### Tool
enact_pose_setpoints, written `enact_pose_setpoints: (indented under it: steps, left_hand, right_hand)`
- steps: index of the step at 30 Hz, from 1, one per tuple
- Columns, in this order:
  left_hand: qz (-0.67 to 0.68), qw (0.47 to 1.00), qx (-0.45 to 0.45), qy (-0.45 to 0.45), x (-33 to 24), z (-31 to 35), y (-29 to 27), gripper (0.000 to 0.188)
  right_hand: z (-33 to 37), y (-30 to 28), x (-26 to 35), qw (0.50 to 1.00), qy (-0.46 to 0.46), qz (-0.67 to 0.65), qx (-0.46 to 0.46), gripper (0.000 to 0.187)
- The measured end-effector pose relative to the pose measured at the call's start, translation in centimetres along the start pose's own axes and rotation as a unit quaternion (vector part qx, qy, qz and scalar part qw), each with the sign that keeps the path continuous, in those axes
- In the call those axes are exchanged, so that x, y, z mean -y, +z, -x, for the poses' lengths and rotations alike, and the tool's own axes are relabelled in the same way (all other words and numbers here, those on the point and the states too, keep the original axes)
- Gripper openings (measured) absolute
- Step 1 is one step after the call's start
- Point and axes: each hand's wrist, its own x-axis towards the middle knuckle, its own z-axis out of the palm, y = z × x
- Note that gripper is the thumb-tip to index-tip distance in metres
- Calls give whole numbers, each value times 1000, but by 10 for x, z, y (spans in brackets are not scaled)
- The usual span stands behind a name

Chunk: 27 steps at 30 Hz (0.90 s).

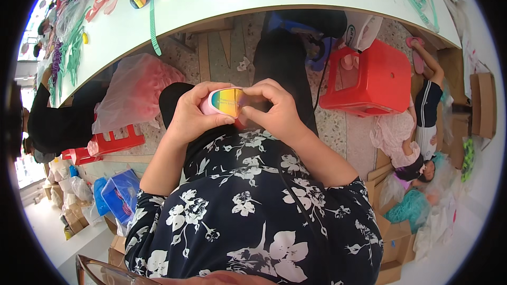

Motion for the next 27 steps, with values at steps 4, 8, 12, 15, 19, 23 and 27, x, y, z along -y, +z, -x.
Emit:
enact_pose_setpoints:
  steps: [4,8,12,15,19,23,27]
  left_hand:
    - [-33,998,23,58,10,-3,-3,64]
    - [-33,999,16,31,8,-2,-1,65]
    - [-34,999,9,35,9,-1,0,65]
    - [39,997,-6,70,20,1,0,62]
    - [202,978,-1,56,18,6,-3,58]
    - [201,975,42,80,14,4,-4,61]
    - [202,976,40,73,16,5,-3,61]
  right_hand:
    - [1,1,0,1000,1,2,-1,33]
    - [-1,8,-2,999,-3,-17,-48,32]
    - [-2,1,2,1000,-7,20,6,35]
    - [-9,-14,9,998,17,-10,57,41]
    - [-19,-34,4,997,9,4,77,48]
    - [-15,-12,10,914,138,-361,123,44]
    - [-11,-8,6,892,160,-410,104,35]
